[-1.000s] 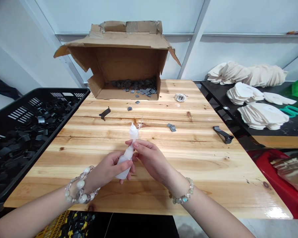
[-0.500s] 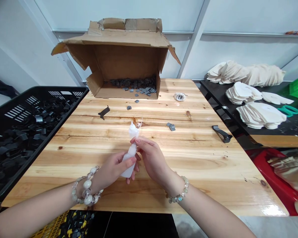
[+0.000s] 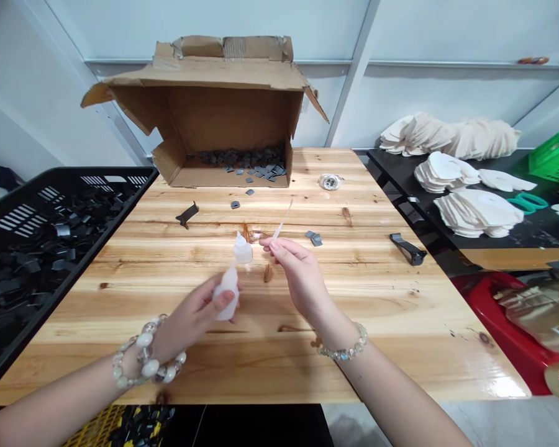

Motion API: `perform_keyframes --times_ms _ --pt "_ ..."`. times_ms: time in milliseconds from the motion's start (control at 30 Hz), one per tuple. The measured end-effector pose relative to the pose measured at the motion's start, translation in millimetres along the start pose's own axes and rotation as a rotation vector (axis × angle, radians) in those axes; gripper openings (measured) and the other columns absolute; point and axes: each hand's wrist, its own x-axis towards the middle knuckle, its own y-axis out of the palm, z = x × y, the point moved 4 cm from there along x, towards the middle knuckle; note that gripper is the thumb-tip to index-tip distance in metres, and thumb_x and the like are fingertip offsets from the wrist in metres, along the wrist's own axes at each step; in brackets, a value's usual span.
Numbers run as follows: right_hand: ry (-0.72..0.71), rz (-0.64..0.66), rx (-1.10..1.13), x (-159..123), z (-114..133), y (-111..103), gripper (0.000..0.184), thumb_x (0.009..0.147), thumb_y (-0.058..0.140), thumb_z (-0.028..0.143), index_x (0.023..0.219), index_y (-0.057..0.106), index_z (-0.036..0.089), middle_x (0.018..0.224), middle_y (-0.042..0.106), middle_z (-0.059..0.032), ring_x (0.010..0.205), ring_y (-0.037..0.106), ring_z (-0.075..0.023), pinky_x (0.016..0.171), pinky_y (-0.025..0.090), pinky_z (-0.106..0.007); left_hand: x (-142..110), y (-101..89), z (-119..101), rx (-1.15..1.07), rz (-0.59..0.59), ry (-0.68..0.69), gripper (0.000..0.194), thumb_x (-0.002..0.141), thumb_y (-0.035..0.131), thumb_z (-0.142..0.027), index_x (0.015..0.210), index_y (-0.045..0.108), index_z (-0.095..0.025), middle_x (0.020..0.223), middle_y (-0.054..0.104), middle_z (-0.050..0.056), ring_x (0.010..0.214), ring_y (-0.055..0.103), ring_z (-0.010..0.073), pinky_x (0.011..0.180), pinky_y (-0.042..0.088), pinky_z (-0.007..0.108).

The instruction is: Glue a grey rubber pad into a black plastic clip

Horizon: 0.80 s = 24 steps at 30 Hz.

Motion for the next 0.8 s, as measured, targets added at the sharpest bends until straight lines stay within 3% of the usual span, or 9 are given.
perform_keyframes --times_ms 167,300,533,800 --pt "-0.01 -0.017 -0.005 4 5 -4 0.018 0.075 0.07 0.035 0.088 0.077 0.026 0.097 0.071 -0.0035 0.085 0.054 -0.0156 0.073 0.04 -0.028 17 -52.0 -14 0.154 -0.337 0.178 0.044 0.085 0.053 -0.057 0.099 0.058 -0.017 0.081 0.06 0.002 0.072 0.057 0.015 0.068 0.048 0.028" --pt "0.012 -0.022 0.046 6 7 -5 0.023 0.073 0.07 0.037 0.092 0.077 0.025 0.093 0.069 -0.0035 0.08 0.053 -0.0142 0.066 0.039 -0.026 30 -74.6 -11 0.237 -0.427 0.179 0.047 0.082 0.055 -0.059 0.1 0.062 -0.016 0.093 0.064 0.005 0.083 0.057 0.018 0.075 0.046 0.03" --pt "-0.011 -0.025 0.048 8 12 -11 0.03 0.073 0.07 0.038 0.101 0.074 0.026 0.093 0.068 -0.0027 0.076 0.053 -0.012 0.065 0.039 -0.024 68 -80.1 -1 0.277 -0.401 0.197 0.04 0.08 0.059 -0.052 0.087 0.065 -0.014 0.082 0.063 0.005 0.076 0.055 0.0174 0.072 0.043 0.03" --pt "-0.15 -0.14 -0.121 21 15 -35 0.035 0.078 0.065 0.044 0.102 0.074 0.021 0.097 0.07 -0.0059 0.078 0.055 -0.0142 0.069 0.039 -0.028 149 -68.9 -4 0.363 -0.382 0.238 0.026 0.086 0.061 -0.038 0.081 0.062 -0.012 0.077 0.059 0.001 0.072 0.056 0.0142 0.07 0.046 0.03"
